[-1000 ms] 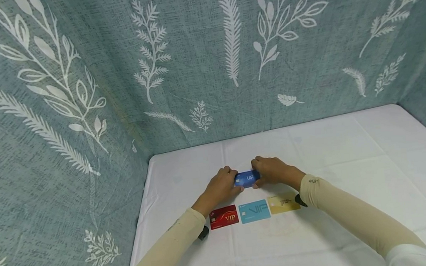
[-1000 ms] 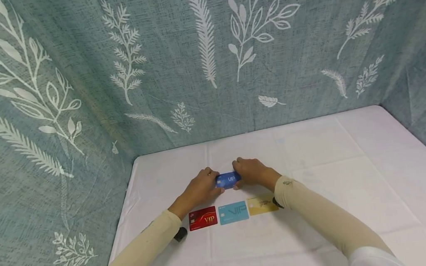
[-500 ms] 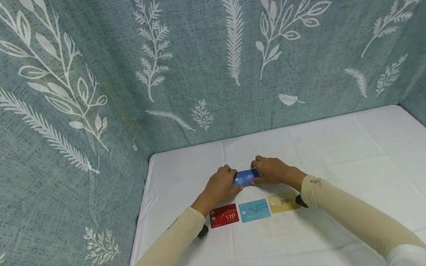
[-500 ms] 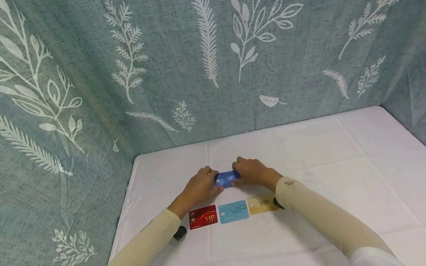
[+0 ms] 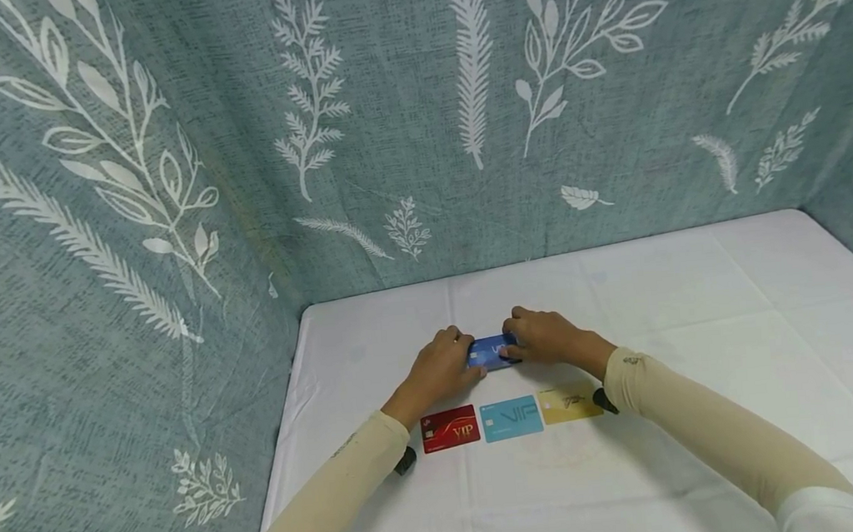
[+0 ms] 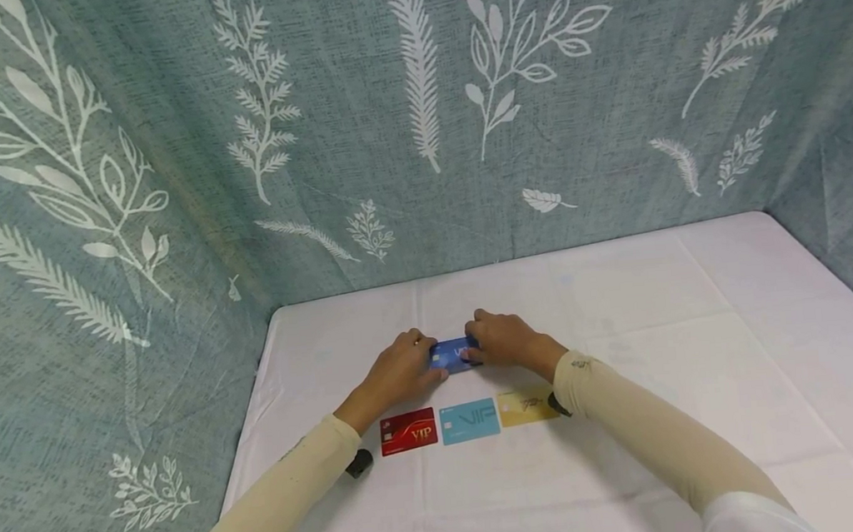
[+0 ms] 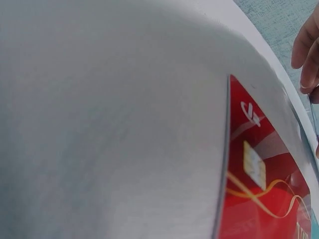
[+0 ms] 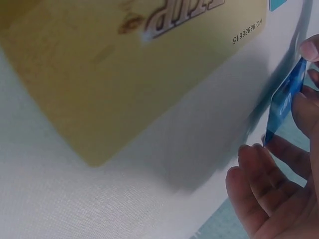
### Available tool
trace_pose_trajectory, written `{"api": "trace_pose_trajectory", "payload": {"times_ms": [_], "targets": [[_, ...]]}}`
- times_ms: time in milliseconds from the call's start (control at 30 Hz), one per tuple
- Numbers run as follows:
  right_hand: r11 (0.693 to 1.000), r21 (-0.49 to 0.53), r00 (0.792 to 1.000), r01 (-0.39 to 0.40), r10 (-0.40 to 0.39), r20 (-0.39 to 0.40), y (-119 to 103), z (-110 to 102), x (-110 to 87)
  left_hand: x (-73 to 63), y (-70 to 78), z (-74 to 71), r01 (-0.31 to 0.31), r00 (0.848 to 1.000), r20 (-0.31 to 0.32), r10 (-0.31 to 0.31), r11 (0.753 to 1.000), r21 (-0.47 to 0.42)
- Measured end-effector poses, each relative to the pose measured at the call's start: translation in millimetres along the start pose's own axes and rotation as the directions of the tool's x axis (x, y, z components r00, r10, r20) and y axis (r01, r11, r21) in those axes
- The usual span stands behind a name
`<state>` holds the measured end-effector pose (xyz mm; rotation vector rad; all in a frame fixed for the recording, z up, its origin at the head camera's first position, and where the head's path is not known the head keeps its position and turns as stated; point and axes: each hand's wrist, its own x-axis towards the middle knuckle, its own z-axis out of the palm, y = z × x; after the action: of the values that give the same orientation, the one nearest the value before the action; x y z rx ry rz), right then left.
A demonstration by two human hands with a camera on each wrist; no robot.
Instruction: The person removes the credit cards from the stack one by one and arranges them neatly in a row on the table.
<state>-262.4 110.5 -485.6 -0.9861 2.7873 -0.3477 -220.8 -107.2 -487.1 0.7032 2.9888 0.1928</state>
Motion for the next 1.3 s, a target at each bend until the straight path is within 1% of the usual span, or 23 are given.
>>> {"api": "trace_pose_trajectory", "payload": {"times_ms": [267,500,633,900,1133,1300], "targets": [[1.0,0.005,1.0,-0.007,0.007,0.003,0,-2,-2.1,-1.6,3.1,-1.1,0.013,1.0,-0.017,-0.013,1.0,0.004],[1.0,-0.005,1.0,0.016,-0.016,-0.014,1,0,-5.9,-2.6,3.7,1.3,-0.003,0.999,-0.042,0.004,1.0,0.012],[1.0,-0.002,1.0,0.014,-0.014,-0.021,1,1,-7.8,-3.3,5.1,0.9,-0.003,0.999,-0.042,0.004,1.0,0.016],[0.999,-0.012,0.998,0.043,-0.043,-0.045,1,-2,-13.0,-4.2,7.5,-0.3,-0.01,0.999,-0.051,0.011,1.0,0.022],[0.998,-0.026,0.997,0.056,-0.057,-0.052,2,-3,-17.5,-3.9,9.2,0.1,-0.012,0.998,-0.055,0.013,1.0,0.022],[0.998,-0.018,0.997,0.054,-0.055,-0.052,2,-3,-20.1,-4.1,11.2,-0.7,-0.01,0.999,-0.05,0.012,0.999,0.033]]}}
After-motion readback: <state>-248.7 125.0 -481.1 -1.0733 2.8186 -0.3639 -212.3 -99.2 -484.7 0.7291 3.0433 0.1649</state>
